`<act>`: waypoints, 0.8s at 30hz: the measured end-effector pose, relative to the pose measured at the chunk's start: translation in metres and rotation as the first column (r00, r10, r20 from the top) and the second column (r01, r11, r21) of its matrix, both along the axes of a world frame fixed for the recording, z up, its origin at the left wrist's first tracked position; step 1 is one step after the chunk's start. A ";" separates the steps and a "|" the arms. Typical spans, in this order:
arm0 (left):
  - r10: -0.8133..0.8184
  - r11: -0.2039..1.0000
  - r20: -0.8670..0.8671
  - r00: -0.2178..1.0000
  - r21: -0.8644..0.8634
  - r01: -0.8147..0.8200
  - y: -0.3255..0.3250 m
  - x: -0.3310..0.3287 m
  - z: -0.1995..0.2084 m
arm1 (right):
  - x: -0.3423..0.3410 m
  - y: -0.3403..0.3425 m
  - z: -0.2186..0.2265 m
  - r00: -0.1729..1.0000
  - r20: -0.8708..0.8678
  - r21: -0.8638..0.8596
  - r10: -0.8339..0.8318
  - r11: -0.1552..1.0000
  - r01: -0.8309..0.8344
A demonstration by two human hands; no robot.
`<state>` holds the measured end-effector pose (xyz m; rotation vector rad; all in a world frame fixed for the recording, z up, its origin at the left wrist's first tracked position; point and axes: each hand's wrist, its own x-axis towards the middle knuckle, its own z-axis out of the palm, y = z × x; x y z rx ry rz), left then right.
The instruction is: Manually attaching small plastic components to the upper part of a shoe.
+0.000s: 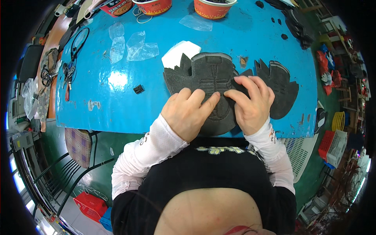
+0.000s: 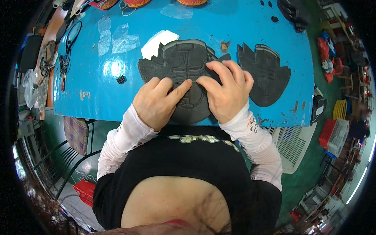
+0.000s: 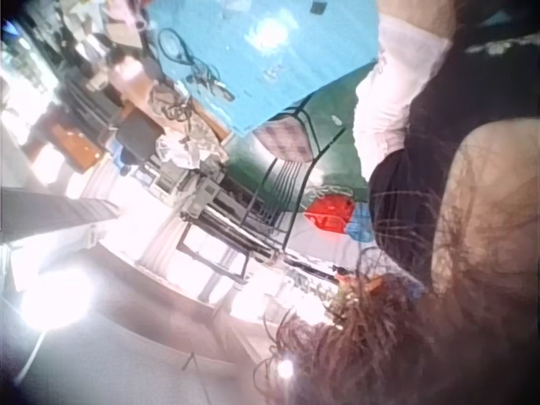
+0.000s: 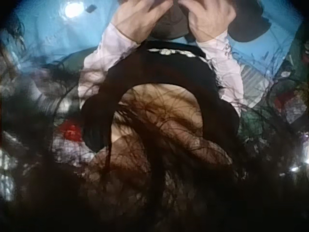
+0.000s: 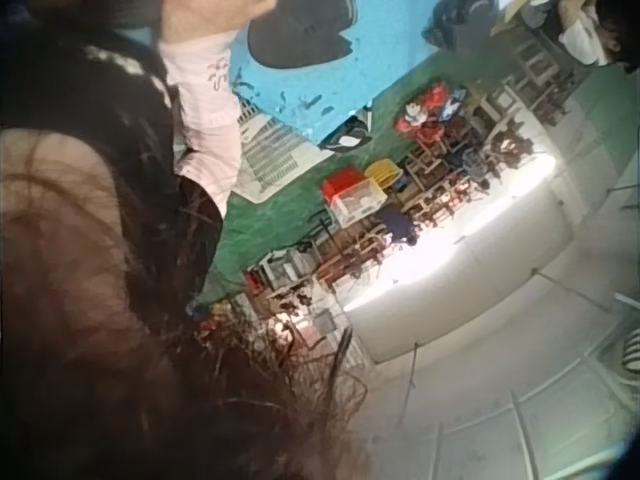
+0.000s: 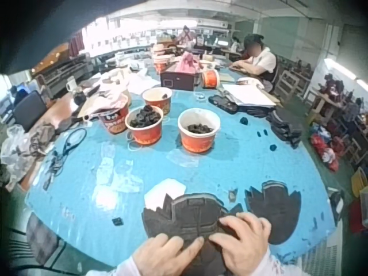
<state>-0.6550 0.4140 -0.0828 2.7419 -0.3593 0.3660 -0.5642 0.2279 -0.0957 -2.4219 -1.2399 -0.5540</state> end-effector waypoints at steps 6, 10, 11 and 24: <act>0.228 0.893 0.215 0.950 -0.435 -0.116 0.035 -0.026 -0.010 | -0.003 -0.023 -0.006 0.934 -0.350 0.422 -0.075 0.877 0.229; 0.399 0.871 0.126 0.908 -0.360 -0.333 0.067 -0.037 -0.031 | 0.001 -0.027 -0.011 0.939 -0.334 0.345 -0.082 0.916 0.203; 0.342 0.921 0.085 0.936 -0.229 -0.316 0.071 -0.041 -0.033 | 0.001 -0.025 -0.011 0.939 -0.338 0.350 -0.063 0.918 0.187; 0.436 0.872 -0.048 0.898 -0.222 -0.435 0.119 -0.047 -0.046 | 0.006 -0.030 -0.011 0.943 -0.330 0.415 -0.031 0.893 0.175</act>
